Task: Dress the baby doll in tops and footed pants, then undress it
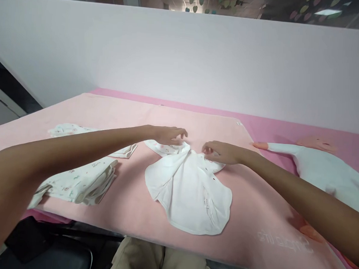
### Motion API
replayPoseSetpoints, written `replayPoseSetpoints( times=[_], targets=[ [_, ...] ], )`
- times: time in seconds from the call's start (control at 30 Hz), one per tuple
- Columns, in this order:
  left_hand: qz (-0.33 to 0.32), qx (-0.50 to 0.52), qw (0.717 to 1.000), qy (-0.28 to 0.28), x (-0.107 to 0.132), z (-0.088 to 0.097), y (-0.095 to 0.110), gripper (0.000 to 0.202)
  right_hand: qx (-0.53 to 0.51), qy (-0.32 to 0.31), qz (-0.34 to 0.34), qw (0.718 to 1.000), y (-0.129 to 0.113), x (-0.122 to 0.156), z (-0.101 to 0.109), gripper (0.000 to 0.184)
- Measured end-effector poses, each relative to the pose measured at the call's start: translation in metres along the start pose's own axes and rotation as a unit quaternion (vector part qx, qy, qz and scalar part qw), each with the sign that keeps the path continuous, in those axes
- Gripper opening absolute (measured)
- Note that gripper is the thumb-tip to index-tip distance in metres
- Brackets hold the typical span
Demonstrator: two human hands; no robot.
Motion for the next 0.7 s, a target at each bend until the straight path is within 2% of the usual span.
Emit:
replayPoseSetpoints(
  times=[0.1, 0.17, 0.23, 0.33, 0.47, 0.57, 0.63, 0.7],
  targets=[
    [0.095, 0.018, 0.995, 0.0, 0.04, -0.007, -0.038, 0.068, -0.03, 0.039, -0.061, 0.997, 0.026, 0.039, -0.01, 0.048],
    [0.117, 0.008, 0.993, -0.001, 0.058, -0.011, -0.058, 0.06, -0.002, 0.046, -0.075, 0.996, 0.04, 0.053, -0.016, 0.051],
    [0.117, -0.005, 0.993, -0.005, 0.067, -0.013, -0.07, 0.049, 0.019, 0.047, -0.063, 0.997, 0.048, 0.061, -0.021, 0.054],
    [0.135, 0.01, 0.991, -0.018, 0.078, -0.012, -0.075, 0.043, -0.026, 0.073, -0.078, 0.994, 0.055, 0.077, -0.02, 0.057],
    [0.202, 0.037, 0.979, 0.002, 0.096, -0.005, -0.079, 0.044, -0.093, 0.084, -0.166, 0.978, 0.08, 0.114, -0.01, 0.059],
    [0.233, 0.015, 0.972, 0.028, 0.104, 0.001, -0.083, 0.04, -0.088, 0.07, -0.245, 0.963, 0.115, 0.136, -0.009, 0.054],
    [0.259, -0.021, 0.965, 0.043, 0.105, 0.003, -0.084, 0.036, -0.065, 0.057, -0.27, 0.959, 0.131, 0.141, -0.013, 0.05],
    [0.288, -0.07, 0.953, 0.067, 0.105, 0.002, -0.078, 0.03, -0.021, 0.118, -0.279, 0.953, 0.131, 0.142, -0.021, 0.043]
  ],
)
Point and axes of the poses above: each hand's wrist, its own x-axis away from the middle knuckle, its own z-axis out of the back of the hand, y = z × x, the point moved 1 cm from there along -x, towards the middle knuckle, and after that the axes turned 6 degrees about -y, right-handed, at the moved point
